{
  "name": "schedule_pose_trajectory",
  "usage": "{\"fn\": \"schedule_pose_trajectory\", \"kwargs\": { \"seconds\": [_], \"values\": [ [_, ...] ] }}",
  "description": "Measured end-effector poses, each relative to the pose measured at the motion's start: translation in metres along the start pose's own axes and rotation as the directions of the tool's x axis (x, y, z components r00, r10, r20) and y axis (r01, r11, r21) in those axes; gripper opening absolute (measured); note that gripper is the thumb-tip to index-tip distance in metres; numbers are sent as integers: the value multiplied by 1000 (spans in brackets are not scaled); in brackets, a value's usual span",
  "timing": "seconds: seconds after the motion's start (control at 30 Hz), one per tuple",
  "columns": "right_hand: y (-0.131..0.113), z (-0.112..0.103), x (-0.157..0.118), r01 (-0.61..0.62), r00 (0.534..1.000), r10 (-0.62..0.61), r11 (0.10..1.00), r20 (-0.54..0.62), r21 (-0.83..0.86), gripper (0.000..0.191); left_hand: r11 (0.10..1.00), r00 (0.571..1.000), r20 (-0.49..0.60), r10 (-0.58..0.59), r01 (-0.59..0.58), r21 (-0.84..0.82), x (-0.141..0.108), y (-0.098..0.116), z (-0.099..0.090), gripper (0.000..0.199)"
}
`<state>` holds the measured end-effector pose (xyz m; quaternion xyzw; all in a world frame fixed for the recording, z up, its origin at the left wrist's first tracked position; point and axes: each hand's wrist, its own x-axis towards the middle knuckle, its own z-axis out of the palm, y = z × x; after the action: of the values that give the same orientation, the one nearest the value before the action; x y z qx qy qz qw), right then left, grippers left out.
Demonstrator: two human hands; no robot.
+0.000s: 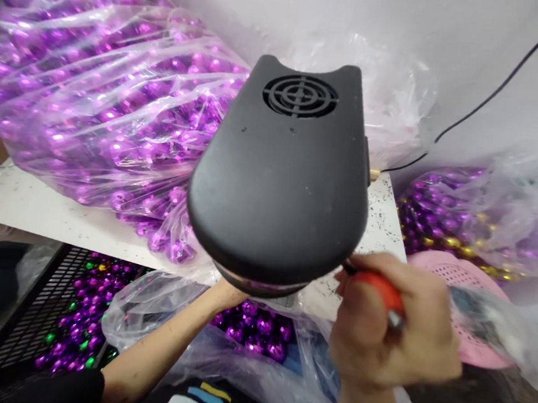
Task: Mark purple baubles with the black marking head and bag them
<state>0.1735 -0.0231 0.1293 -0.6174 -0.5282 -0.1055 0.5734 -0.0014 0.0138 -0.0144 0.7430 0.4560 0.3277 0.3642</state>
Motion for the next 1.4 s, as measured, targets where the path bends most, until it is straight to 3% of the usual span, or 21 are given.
{"fn": "schedule_pose_trajectory", "kwargs": {
  "seconds": [0.1,0.2,0.37,0.47,0.53,0.57,0.67,0.73,0.83,0.93,1.03,1.1,1.17,1.2,1.23,1.3,1.37,1.4],
  "values": [
    [-9,16,31,54,997,-45,990,-66,133,39,997,995,-56,77,-76,27,-4,-3,0,43],
    [-12,27,45,44,998,-38,990,-48,137,47,989,989,-54,140,-136,64,-26,-1,-9,46],
    [-8,26,43,-10,999,16,990,-37,140,47,947,973,200,112,-166,274,-90,12,-23,57],
    [-5,25,43,-40,998,46,992,-49,118,52,922,962,260,83,-174,347,-102,17,-27,74],
    [-2,25,44,-51,997,56,993,-51,102,51,932,969,223,105,-174,317,-85,17,-36,80],
    [-1,25,44,-50,997,55,994,-50,97,50,936,976,180,123,-175,306,-70,15,-42,73],
    [0,25,45,-15,998,20,996,-53,93,50,888,979,-10,205,-182,421,-4,4,-63,34],
    [0,25,45,3,999,1,996,-48,92,52,802,972,-88,216,-126,584,46,-7,-75,39],
    [-3,24,45,-37,999,38,994,-9,105,50,652,982,3,191,-129,747,105,-22,-83,39],
    [-8,23,45,-94,996,91,983,24,158,50,635,990,40,135,-117,764,130,-28,-86,26],
    [-12,22,46,-87,996,82,975,34,203,49,746,986,-33,166,-104,658,120,-22,-97,20],
    [-13,23,46,-78,997,73,977,33,199,49,869,976,-117,186,-108,482,99,-12,-106,27],
    [-13,23,46,-77,997,73,979,28,187,50,991,980,-188,65,-41,130,73,-3,-112,35],
    [-12,24,46,-73,997,70,981,21,179,50,992,983,-174,-52,31,-121,60,0,-112,37],
    [-11,24,47,-69,998,67,982,16,174,51,917,980,-107,-169,116,-381,48,1,-110,37],
    [-10,25,47,-68,998,67,982,16,175,53,611,945,113,-306,286,-739,26,-1,-100,36],
    [-8,26,48,-57,998,57,984,10,170,55,342,901,291,-321,397,-852,11,-5,-87,38],
    [-7,27,48,-47,999,47,984,5,169,56,273,885,345,-313,432,-860,6,-8,-80,41]
  ]
}}
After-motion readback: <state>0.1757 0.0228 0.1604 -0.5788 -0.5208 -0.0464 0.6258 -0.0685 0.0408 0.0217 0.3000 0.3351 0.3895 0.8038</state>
